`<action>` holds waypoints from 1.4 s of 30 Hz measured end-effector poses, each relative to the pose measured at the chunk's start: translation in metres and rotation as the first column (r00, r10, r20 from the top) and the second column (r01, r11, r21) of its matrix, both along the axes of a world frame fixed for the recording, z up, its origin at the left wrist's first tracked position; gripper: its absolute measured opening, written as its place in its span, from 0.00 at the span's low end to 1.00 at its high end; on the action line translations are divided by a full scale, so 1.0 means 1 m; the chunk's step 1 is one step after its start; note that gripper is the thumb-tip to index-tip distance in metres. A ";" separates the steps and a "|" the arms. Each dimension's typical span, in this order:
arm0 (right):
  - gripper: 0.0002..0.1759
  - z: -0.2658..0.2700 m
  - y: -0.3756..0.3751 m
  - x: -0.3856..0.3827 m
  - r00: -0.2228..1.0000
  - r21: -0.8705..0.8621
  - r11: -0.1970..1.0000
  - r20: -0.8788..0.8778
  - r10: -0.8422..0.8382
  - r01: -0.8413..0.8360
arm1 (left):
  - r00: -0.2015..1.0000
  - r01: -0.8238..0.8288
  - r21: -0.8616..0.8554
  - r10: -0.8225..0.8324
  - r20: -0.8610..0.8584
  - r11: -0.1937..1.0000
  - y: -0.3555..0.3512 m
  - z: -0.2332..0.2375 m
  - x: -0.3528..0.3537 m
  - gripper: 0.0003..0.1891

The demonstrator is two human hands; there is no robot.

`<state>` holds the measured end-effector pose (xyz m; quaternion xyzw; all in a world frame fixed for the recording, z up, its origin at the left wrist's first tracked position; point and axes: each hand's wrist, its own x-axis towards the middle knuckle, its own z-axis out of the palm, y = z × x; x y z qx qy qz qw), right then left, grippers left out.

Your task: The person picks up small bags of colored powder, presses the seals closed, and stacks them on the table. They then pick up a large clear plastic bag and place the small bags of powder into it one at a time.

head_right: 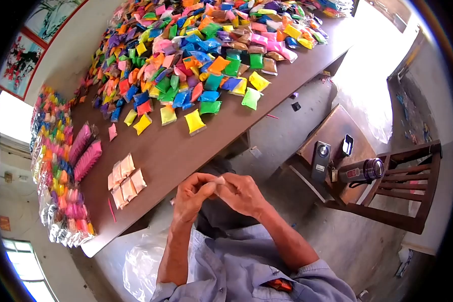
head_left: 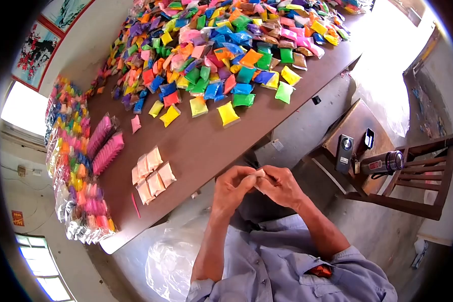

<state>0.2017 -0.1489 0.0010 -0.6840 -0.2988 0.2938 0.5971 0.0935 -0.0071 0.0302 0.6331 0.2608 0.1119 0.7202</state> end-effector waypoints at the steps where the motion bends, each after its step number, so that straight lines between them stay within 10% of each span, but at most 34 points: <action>1: 0.11 -0.001 -0.002 0.002 1.000 0.002 1.000 0.021 -0.010 0.010 | 1.000 0.015 0.013 -0.014 -0.020 1.000 -0.002 0.002 0.003 0.09; 5: 0.12 0.001 -0.013 0.012 0.990 -0.047 0.999 0.138 0.012 -0.006 | 0.998 0.024 0.066 -0.021 -0.053 0.998 -0.007 -0.005 0.016 0.09; 13: 0.14 -0.022 -0.045 0.030 0.899 0.133 0.952 -0.385 -0.208 0.277 | 0.997 -0.076 -0.065 0.074 -0.033 0.995 -0.013 -0.030 0.042 0.11; 21: 0.17 -0.023 -0.046 0.030 0.870 0.128 0.897 -0.335 -0.362 0.422 | 1.000 0.011 0.126 -0.008 -0.028 0.992 -0.043 -0.042 0.048 0.13; 23: 0.19 -0.028 -0.047 0.028 0.899 0.072 0.918 -0.245 -0.362 0.389 | 0.999 0.032 0.148 -0.031 -0.014 0.988 -0.048 -0.042 0.049 0.15; 25: 0.25 -0.029 -0.042 0.022 0.859 0.061 0.926 0.354 -0.369 0.373 | 0.996 0.091 0.113 -0.093 0.014 0.989 -0.055 -0.041 0.051 0.16; 31: 0.29 -0.015 -0.036 0.001 0.724 0.091 0.953 0.630 -0.280 0.289 | 0.995 -0.093 0.116 0.097 -0.035 0.989 -0.049 -0.053 0.046 0.17; 37: 0.17 -0.038 -0.036 0.002 0.943 0.075 0.940 0.003 -0.333 0.332 | 0.999 0.049 0.122 -0.048 -0.011 0.991 -0.038 -0.061 0.030 0.15; 42: 0.10 -0.051 -0.036 0.002 0.941 0.168 0.926 -0.041 -0.335 0.337 | 0.991 0.134 0.147 -0.135 -0.001 0.980 -0.040 -0.052 0.030 0.15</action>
